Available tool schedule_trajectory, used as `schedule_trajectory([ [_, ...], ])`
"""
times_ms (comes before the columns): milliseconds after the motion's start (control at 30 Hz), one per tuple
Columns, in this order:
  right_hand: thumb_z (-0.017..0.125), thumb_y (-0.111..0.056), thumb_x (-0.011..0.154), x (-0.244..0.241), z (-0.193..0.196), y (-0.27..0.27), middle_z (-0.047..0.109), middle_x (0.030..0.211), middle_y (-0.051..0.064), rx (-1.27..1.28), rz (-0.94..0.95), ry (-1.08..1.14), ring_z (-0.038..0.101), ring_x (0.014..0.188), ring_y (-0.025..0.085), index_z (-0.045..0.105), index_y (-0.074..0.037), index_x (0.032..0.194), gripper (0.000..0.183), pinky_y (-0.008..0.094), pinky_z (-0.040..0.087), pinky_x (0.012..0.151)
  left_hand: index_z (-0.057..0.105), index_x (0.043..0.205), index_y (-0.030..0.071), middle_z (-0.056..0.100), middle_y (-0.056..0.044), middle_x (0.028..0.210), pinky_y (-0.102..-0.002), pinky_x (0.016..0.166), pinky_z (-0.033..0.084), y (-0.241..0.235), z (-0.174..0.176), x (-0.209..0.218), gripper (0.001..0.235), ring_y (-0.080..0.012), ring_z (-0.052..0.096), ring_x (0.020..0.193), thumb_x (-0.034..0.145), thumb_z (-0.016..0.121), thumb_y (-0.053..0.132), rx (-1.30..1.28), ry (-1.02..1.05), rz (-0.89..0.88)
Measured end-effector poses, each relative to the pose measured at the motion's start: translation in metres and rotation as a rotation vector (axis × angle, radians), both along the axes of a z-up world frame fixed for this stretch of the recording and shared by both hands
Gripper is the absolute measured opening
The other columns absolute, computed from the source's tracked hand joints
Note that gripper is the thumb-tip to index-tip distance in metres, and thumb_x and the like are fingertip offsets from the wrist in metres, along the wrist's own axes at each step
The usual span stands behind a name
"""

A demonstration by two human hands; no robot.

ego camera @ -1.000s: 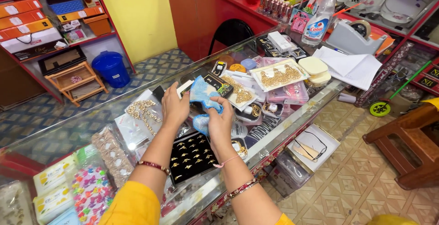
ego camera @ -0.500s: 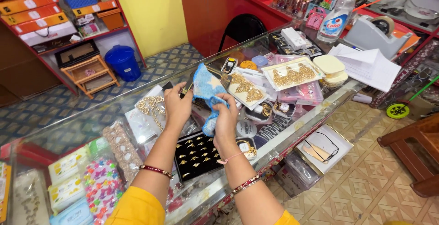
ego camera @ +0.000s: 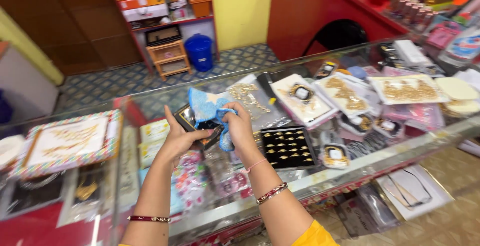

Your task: The person wipes the surfaces of various jewelry boxes and trays on a glass display counter using a blue cloth. They handle multiple boxes containing necklaces, rings, and earrings, wiping the lids and sides before placing them back on the counter.

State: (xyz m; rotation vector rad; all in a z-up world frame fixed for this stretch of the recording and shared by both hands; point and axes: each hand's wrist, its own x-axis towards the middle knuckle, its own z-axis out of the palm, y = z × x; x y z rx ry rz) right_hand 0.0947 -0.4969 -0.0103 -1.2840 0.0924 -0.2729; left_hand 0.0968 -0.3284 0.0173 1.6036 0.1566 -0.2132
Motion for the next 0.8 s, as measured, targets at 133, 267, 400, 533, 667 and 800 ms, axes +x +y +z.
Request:
schedule_trajectory([
  [133, 0.058, -0.003, 0.080, -0.002, -0.018, 0.058, 0.064, 0.091, 0.007, -0.188, 0.059, 0.052, 0.057, 0.086, 0.015, 0.065, -0.005, 0.095, 0.016, 0.027, 0.047, 0.077, -0.002, 0.154, 0.020, 0.058, -0.018, 0.130, -0.042, 0.067, 0.064, 0.051, -0.022, -0.018, 0.130, -0.0285, 0.073, 0.094, 0.063, 0.090, 0.007, 0.021, -0.010, 0.084],
  [267, 0.055, 0.003, 0.079, -0.006, -0.035, 0.094, 0.066, 0.104, 0.006, -0.324, 0.083, 0.017, 0.061, 0.095, 0.018, 0.064, -0.009, 0.104, 0.030, 0.030, 0.048, 0.085, 0.014, 0.148, 0.018, 0.056, -0.018, 0.131, -0.042, 0.065, 0.063, 0.083, -0.056, -0.014, 0.107, -0.0279, 0.072, 0.098, 0.069, 0.087, 0.015, 0.041, -0.123, 0.206],
  [400, 0.057, 0.007, 0.075, -0.015, -0.030, 0.106, 0.065, 0.112, 0.016, -0.649, -0.076, -0.146, 0.062, 0.110, 0.032, 0.065, -0.007, 0.107, 0.036, 0.040, 0.047, 0.096, 0.033, 0.138, 0.012, 0.062, -0.017, 0.120, -0.039, 0.073, 0.060, 0.091, -0.091, -0.008, 0.080, -0.0257, 0.071, 0.098, 0.077, 0.083, 0.022, 0.115, -0.318, 0.378],
  [533, 0.059, 0.004, 0.076, -0.032, -0.003, 0.110, 0.064, 0.120, 0.017, -0.758, -0.212, -0.167, 0.061, 0.118, 0.037, 0.066, -0.005, 0.106, 0.033, 0.044, 0.046, 0.104, 0.050, 0.117, 0.002, 0.066, -0.023, 0.106, -0.043, 0.084, 0.050, 0.085, -0.104, -0.011, 0.056, -0.0319, 0.066, 0.096, 0.084, 0.089, 0.027, 0.422, -0.646, 0.572],
  [667, 0.070, -0.005, 0.078, -0.038, 0.008, 0.116, 0.053, 0.141, 0.025, -0.844, -0.183, -0.347, 0.051, 0.130, 0.044, 0.069, 0.000, 0.113, 0.035, 0.045, 0.040, 0.110, 0.056, 0.105, 0.003, 0.068, -0.020, 0.101, -0.044, 0.084, 0.052, 0.077, -0.093, -0.025, 0.040, -0.0334, 0.067, 0.091, 0.085, 0.081, 0.026, 0.373, -0.419, 0.464],
  [800, 0.071, -0.014, 0.085, -0.045, 0.002, 0.122, 0.048, 0.148, 0.026, -0.962, -0.036, -0.278, 0.048, 0.134, 0.045, 0.071, 0.000, 0.115, 0.034, 0.046, 0.036, 0.112, 0.057, 0.127, 0.001, 0.067, -0.022, 0.119, -0.047, 0.098, 0.048, 0.076, -0.091, -0.030, 0.044, -0.0386, 0.064, 0.114, 0.089, 0.071, 0.018, 0.472, -0.610, 0.382],
])
